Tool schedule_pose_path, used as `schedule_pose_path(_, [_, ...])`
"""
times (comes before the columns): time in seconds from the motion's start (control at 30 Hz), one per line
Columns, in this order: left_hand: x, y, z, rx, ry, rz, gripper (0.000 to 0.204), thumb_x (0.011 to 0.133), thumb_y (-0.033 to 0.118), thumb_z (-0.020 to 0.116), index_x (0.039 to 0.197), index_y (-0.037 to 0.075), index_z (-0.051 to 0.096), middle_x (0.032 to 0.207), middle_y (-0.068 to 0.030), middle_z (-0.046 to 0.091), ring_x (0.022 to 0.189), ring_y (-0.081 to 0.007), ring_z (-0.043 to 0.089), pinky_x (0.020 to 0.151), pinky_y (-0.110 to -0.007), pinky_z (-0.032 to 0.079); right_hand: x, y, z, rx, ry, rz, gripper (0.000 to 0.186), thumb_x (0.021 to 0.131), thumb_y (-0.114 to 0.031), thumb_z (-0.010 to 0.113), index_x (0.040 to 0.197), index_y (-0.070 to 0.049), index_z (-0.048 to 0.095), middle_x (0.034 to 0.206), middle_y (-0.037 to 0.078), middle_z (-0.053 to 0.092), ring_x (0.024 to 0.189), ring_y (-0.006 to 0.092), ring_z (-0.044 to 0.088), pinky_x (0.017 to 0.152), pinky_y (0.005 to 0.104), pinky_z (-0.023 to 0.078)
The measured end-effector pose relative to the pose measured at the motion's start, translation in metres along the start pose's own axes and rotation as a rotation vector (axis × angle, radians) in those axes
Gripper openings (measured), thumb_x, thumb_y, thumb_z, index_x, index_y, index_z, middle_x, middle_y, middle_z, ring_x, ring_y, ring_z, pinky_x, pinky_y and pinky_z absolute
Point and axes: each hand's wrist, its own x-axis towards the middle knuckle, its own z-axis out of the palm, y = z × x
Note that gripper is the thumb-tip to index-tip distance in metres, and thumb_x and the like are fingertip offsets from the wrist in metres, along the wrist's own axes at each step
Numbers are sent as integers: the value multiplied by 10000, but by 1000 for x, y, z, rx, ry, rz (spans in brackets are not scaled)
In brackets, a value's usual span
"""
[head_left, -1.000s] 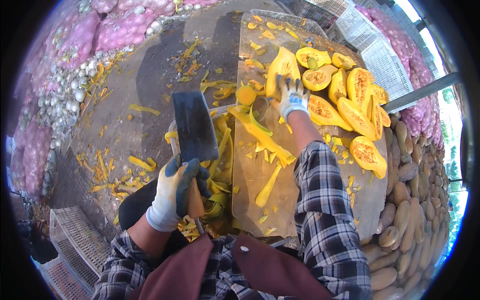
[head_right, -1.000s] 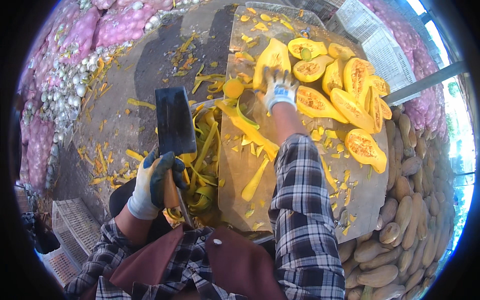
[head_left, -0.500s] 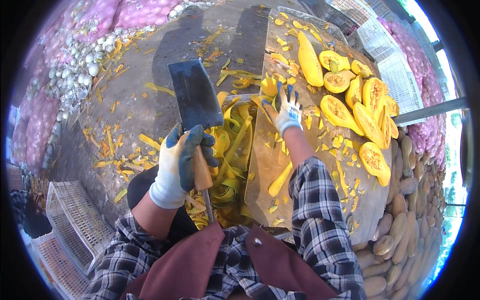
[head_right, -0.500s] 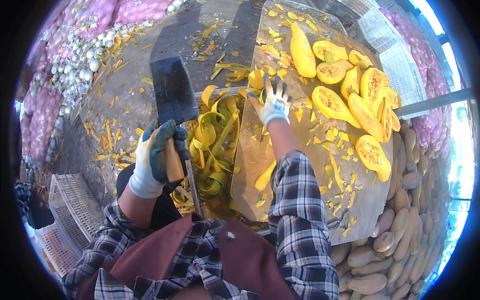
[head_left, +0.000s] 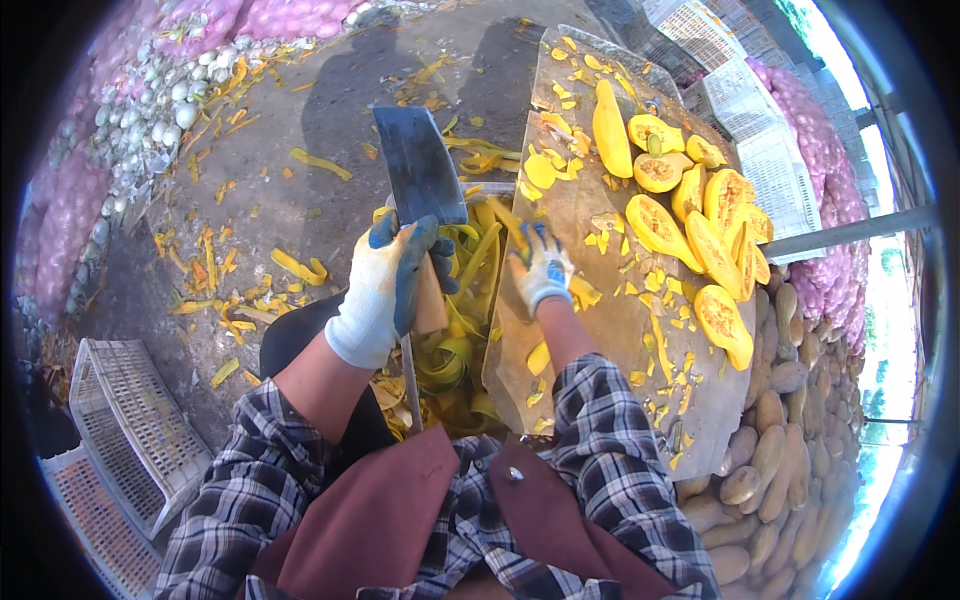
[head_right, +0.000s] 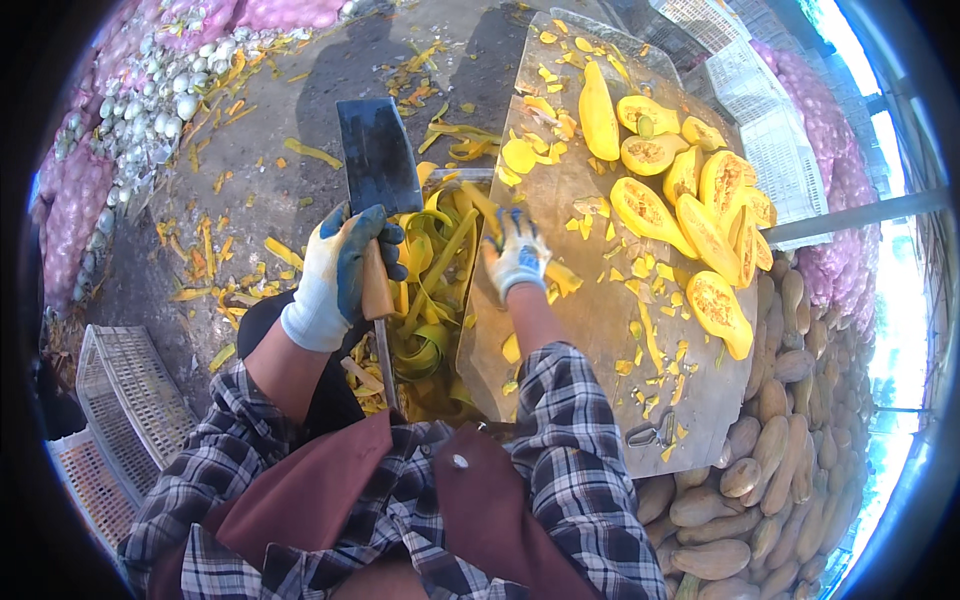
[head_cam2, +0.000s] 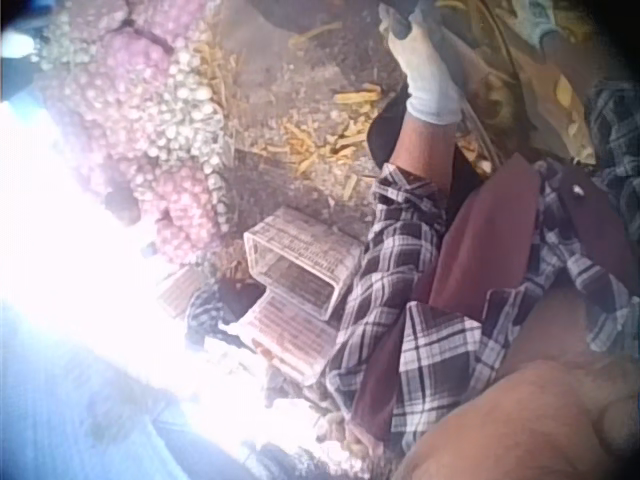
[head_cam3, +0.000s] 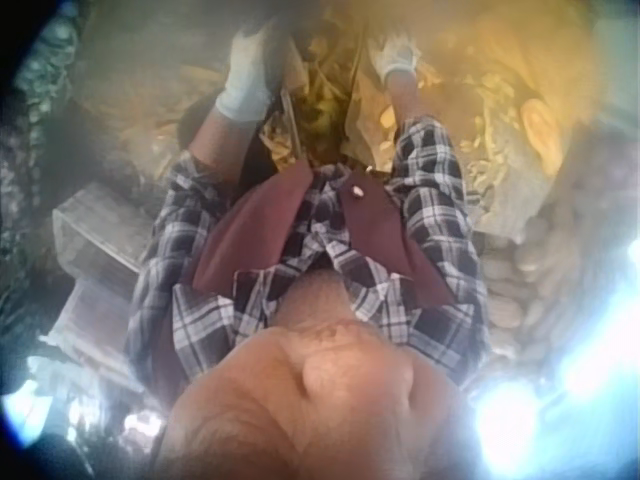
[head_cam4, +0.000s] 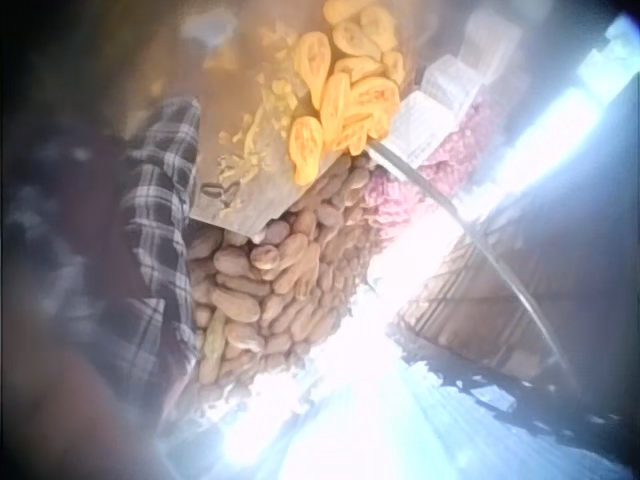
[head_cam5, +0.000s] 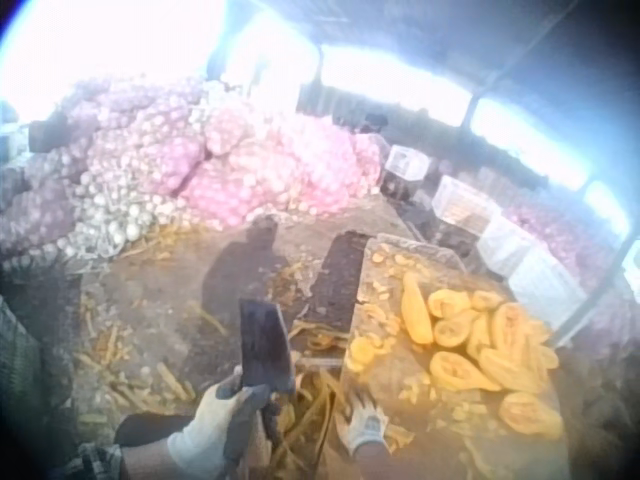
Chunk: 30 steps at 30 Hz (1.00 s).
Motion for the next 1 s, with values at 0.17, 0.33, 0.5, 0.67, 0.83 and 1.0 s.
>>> schedule_pose_path(0.17, [-1,2,7,13,-26,62,187,983,188,666,1066,25,624,862,-91,666,663,-196,642,574,-342,590,-37,-53,-6,469,82,-185,707,898,-340,730,1531,-177,461,1579,164,441,1470,401,374,1211,481,323])
schedule_pose_path(0.33, [-7,9,7,-25,-43,87,188,984,179,661,1072,15,632,877,-87,661,687,-196,644,611,-355,609,-57,-4,-48,-68,38,354,797,923,-636,578,1559,-184,418,1651,132,337,1534,359,273,1186,578,306])
schedule_pose_path(0.5, [-7,11,13,-21,-41,47,182,982,172,663,1068,13,637,868,-80,648,693,-194,642,621,-358,612,-99,19,-19,70,-125,466,890,898,-672,582,1598,-173,351,1654,177,313,1534,390,257,1220,516,283])
schedule_pose_path(0.67, [3,2,1,-44,-111,101,184,975,177,677,1035,4,657,863,-78,640,704,-192,637,634,-354,615,-131,-105,3,-62,-296,64,901,866,-600,662,1610,-216,329,1677,189,249,1546,400,221,1222,559,227])
schedule_pose_path(0.83, [5,-2,-8,-35,-80,54,203,980,183,666,1039,-11,656,852,-89,640,702,-205,643,640,-367,613,-127,-128,24,-323,-635,-376,729,923,-400,608,1593,-219,384,1697,158,212,1562,393,181,1231,613,156])
schedule_pose_path(1.0, [-2,0,-23,12,-28,25,218,995,188,648,1063,-19,647,867,-114,664,690,-217,669,627,-360,608,-86,-152,34,-715,-936,-520,701,966,-288,531,1617,-126,327,1719,98,174,1585,389,79,1208,713,40])
